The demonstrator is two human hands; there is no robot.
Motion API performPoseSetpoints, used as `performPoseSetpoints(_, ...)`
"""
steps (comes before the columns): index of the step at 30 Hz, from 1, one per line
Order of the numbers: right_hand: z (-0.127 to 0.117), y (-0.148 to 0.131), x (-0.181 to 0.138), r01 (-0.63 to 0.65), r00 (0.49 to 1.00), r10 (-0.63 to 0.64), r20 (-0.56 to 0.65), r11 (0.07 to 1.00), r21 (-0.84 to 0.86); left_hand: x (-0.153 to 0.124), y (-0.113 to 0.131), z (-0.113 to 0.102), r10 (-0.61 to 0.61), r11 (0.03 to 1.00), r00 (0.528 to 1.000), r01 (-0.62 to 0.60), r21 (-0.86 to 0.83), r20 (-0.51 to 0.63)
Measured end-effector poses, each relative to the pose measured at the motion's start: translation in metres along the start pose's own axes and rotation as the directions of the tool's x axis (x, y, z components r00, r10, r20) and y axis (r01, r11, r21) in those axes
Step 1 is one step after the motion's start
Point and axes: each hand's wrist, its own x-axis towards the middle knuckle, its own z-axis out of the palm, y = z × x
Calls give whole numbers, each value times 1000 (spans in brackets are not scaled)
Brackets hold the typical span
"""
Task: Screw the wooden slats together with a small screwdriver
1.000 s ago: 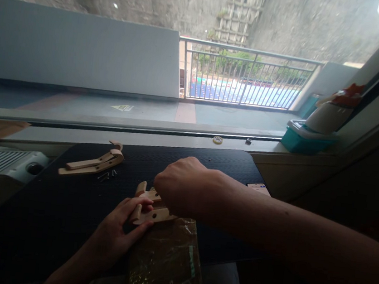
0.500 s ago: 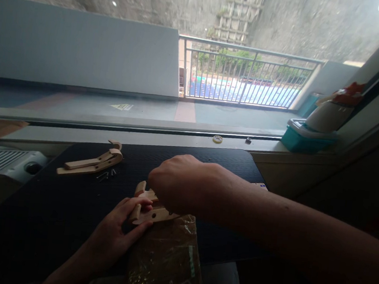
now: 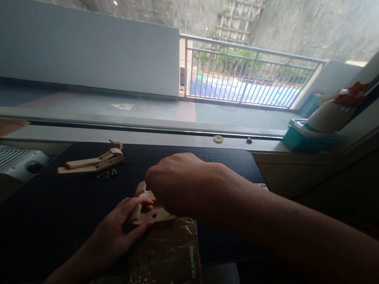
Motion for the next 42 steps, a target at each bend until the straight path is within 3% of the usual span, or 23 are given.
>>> performPoseSetpoints(7, -1, -1, -2, -151, 988, 151, 43, 988, -12, 0, 1, -1, -3, 1000, 1000, 3, 5, 17)
performPoseSetpoints(16, -2, -4, -4, -43, 996, 41, 82, 999, 20, -2, -3, 1, -3, 1000, 1000, 3, 12, 11)
performPoseSetpoints(20, 3, -4, -5, -117, 984, 115, 132, 993, 5, -1, -2, 1, 6, 1000, 1000, -6, 12, 1)
performPoseSetpoints(28, 2, -2, -7, -141, 987, 143, 75, 989, -39, -1, -2, 0, 8, 1000, 1000, -8, 7, -4)
performPoseSetpoints(36, -2, -1, -6, -33, 999, 34, -16, 999, 29, 0, -2, 1, 6, 1000, 1000, -6, 7, 12)
performPoseSetpoints(42, 3, -1, -3, -106, 994, 106, 23, 994, 10, 0, 0, -1, 3, 1000, 1000, -3, 9, -2)
